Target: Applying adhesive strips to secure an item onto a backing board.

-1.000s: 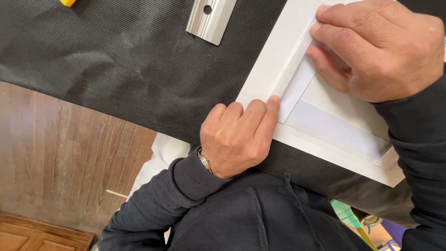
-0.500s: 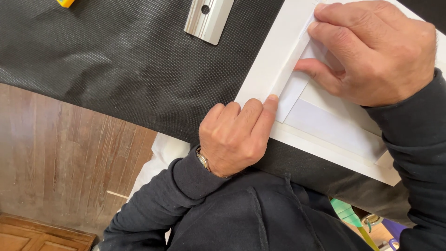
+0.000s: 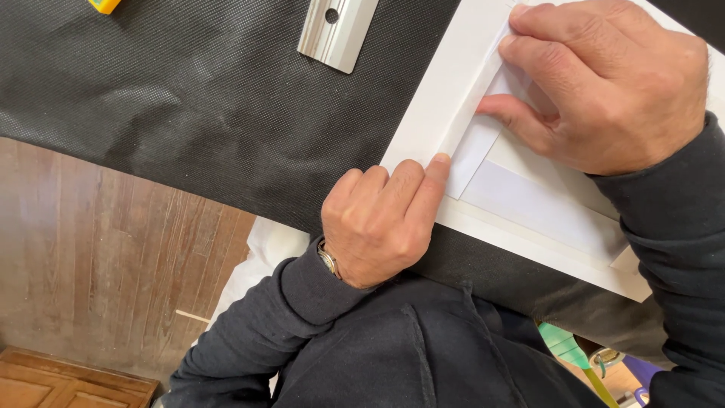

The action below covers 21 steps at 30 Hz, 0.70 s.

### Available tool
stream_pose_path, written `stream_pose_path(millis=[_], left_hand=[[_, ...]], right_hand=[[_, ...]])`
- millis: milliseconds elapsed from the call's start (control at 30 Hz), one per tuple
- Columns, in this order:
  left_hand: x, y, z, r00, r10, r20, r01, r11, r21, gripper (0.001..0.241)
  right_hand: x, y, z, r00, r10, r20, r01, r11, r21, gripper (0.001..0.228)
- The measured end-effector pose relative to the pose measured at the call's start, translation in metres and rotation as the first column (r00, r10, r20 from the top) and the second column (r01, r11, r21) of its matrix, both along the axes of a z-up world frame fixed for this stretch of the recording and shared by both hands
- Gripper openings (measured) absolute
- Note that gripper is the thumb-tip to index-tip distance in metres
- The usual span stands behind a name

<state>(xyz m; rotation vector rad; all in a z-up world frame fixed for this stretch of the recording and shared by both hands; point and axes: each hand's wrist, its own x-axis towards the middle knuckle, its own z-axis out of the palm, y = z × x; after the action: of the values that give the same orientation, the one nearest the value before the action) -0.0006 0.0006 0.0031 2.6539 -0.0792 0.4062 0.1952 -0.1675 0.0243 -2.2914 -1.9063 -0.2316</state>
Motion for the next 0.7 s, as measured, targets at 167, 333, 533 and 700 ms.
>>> stream_pose_path(millis=[167, 333, 533, 700], left_hand=[[-0.001, -0.002, 0.0, 1.0, 0.012, -0.022, -0.011, 1.0, 0.029, 0.024], [0.002, -0.001, 0.008, 1.0, 0.026, -0.004, -0.026, 0.999, -0.023, 0.029], [0.01, 0.001, 0.017, 0.997, -0.053, -0.051, 0.062, 0.982, 0.181, 0.033], [0.011, 0.004, 0.017, 0.993, -0.049, -0.109, 0.069, 0.981, 0.184, 0.028]], right_hand=[[-0.002, 0.0, 0.003, 1.0, -0.02, -0.009, 0.02, 1.0, -0.018, 0.039], [-0.003, 0.002, 0.004, 0.999, -0.033, -0.013, 0.033, 0.999, -0.022, 0.039], [-0.007, 0.003, 0.008, 0.997, -0.07, -0.036, 0.069, 0.997, -0.023, 0.039], [-0.007, 0.002, 0.006, 0.996, -0.069, -0.064, 0.069, 0.998, -0.017, 0.038]])
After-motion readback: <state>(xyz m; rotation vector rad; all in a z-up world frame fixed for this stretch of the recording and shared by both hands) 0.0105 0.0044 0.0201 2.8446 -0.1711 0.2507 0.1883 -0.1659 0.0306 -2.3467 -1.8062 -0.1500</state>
